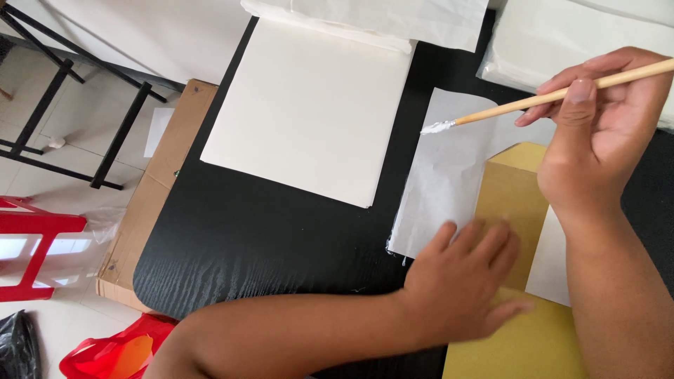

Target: Folding paper over a template and applying glue with a brush to assemble a paper bag.

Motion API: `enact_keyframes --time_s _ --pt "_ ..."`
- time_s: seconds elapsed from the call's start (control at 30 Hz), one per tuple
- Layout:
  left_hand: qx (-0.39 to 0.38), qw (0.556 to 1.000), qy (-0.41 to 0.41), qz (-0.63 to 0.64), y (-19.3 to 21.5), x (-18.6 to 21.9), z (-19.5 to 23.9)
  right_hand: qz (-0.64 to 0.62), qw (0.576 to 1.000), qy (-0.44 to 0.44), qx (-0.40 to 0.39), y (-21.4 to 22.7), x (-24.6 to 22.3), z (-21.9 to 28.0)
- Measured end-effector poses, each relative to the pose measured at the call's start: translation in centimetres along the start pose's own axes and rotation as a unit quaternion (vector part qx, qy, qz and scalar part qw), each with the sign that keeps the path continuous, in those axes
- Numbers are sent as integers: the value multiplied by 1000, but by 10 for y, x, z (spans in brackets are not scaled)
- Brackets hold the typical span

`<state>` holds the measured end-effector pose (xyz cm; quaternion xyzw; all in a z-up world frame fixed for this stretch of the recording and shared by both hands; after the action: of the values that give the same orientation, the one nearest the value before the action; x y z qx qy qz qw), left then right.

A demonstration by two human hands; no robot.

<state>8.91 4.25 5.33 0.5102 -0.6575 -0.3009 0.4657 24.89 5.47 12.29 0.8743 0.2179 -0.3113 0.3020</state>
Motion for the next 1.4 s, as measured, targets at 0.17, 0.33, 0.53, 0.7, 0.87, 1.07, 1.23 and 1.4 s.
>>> enact_keyframes --time_s 0.17,0.33,0.53,0.7,0.87,1.07,1.23,1.4 --pt "25 998 40 -31 -8 -16 -9 -1 1000 -15 -4 2 -4 0" --pt "-8 996 62 -62 -22 -22 -9 3 999 -43 -10 7 -13 1" --pt "-23 995 55 -84 -25 -23 -6 -1 997 -67 -31 6 -14 -1" --pt "-21 997 59 -50 -28 -27 -5 -15 997 -74 -34 5 -15 0" --pt "-12 999 47 -21 -31 -31 -4 -13 995 -86 -43 1 -11 -2" --pt "-46 996 58 -40 -41 -32 -3 -20 992 -92 -85 -11 -17 -6" --pt "-66 994 66 -50 -49 -33 -2 -11 991 -91 -98 -18 -10 -7" --pt "-52 994 66 -63 -46 -32 -2 11 993 -83 -83 -17 -9 -10"
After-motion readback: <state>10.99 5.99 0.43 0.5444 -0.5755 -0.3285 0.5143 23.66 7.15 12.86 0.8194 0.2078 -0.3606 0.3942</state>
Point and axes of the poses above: each hand's wrist, its own z-axis away from the middle knuckle, its own y-axis out of the back of the hand, x = y × z, the point moved 7 cm from there along -z, towards the middle knuckle, and after that the axes turned 7 degrees about -x, right-handed, at the moved point
